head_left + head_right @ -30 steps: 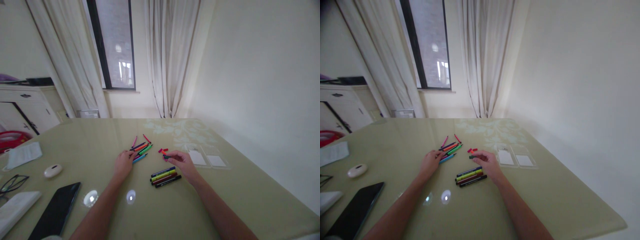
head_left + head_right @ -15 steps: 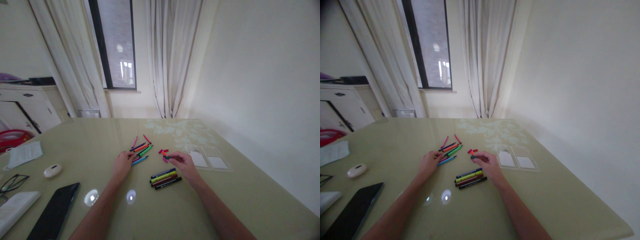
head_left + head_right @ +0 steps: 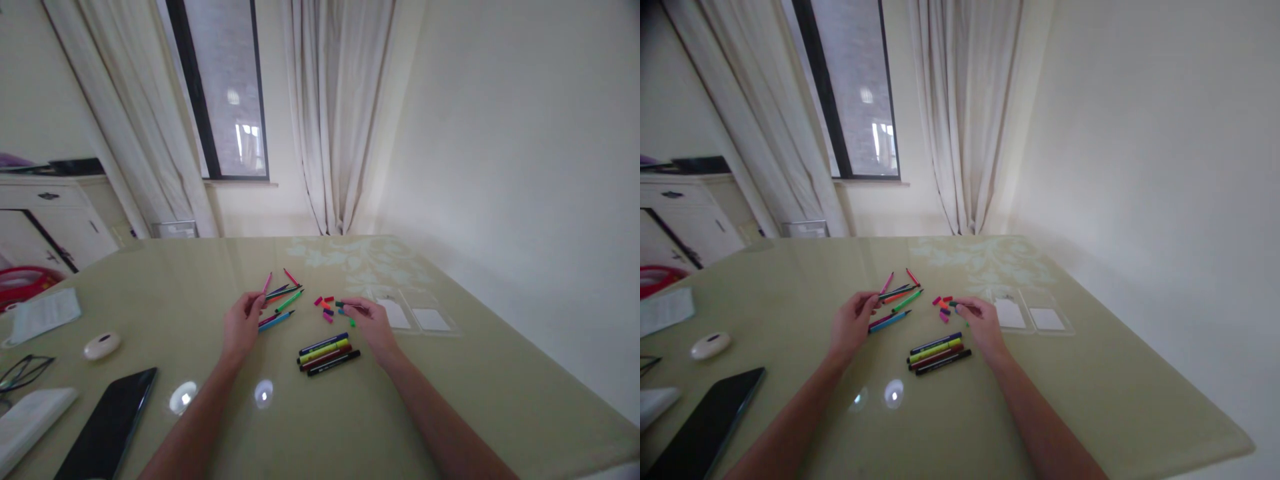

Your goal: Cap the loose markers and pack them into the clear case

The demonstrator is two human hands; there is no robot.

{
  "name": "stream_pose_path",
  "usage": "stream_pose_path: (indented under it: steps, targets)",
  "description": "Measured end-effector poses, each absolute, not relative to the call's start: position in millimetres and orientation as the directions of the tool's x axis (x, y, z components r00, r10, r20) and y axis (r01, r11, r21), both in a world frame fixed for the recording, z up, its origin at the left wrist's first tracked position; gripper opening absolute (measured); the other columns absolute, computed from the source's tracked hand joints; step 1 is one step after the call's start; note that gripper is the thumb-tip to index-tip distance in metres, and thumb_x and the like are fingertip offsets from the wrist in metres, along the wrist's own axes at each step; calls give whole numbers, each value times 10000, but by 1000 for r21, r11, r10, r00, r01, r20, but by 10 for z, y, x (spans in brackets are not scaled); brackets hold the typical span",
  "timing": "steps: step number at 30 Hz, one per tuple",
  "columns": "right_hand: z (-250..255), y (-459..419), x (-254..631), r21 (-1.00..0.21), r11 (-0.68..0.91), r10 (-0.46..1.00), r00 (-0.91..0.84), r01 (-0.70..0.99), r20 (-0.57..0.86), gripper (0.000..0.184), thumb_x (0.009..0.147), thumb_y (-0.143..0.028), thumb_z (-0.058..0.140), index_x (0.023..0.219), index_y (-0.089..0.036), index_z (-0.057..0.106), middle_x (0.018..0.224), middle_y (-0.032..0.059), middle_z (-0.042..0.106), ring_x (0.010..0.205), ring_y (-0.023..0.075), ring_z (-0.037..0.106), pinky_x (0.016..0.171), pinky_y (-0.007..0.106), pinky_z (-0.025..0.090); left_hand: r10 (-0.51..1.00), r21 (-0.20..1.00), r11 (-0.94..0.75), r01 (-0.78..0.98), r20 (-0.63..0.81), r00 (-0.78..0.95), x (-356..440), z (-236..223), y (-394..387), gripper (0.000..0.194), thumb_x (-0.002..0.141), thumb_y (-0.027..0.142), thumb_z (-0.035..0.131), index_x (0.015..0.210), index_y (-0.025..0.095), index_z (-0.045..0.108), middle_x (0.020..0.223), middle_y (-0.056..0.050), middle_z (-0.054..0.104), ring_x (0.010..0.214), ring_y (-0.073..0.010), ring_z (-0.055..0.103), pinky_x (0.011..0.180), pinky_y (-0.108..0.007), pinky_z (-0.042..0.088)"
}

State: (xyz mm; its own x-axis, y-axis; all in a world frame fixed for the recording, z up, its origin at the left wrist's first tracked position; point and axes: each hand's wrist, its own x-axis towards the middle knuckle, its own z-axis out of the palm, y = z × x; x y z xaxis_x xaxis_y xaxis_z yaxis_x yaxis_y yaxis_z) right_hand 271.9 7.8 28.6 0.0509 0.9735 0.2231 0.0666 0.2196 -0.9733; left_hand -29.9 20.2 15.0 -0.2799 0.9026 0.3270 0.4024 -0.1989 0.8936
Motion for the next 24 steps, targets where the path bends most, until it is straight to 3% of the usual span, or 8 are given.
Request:
stream_pose_path:
  steps: [3,6,24]
  targets:
    - [288,93,2748,-974,212,972,83,75,218,360,745,-494,835,960,-206,814,985,104,816,937,290,762,921,462,582,938,961,-255,108,273,-215,-115,180,160,533,809,641,693,1061,171,684,927,-77,776,850,-230,747,822,-391,610]
    - [307,90,2745,-972,228,969,86,57,233,348,727,-483,852,940,-211,808,980,96,816,940,289,762,929,459,584,958,969,-247,-1,244,-152,45,232,87,516,775,622,755,1029,177,693,982,-75,780,908,-231,761,910,-422,611]
    - [444,-30,2648,-962,272,962,4,-30,272,254,747,-380,848,933,-214,804,982,75,817,951,269,769,936,426,593,964,968,-250,-21,246,-103,146,322,-16,509,766,616,777,1009,174,708,961,-76,793,904,-244,771,911,-427,631]
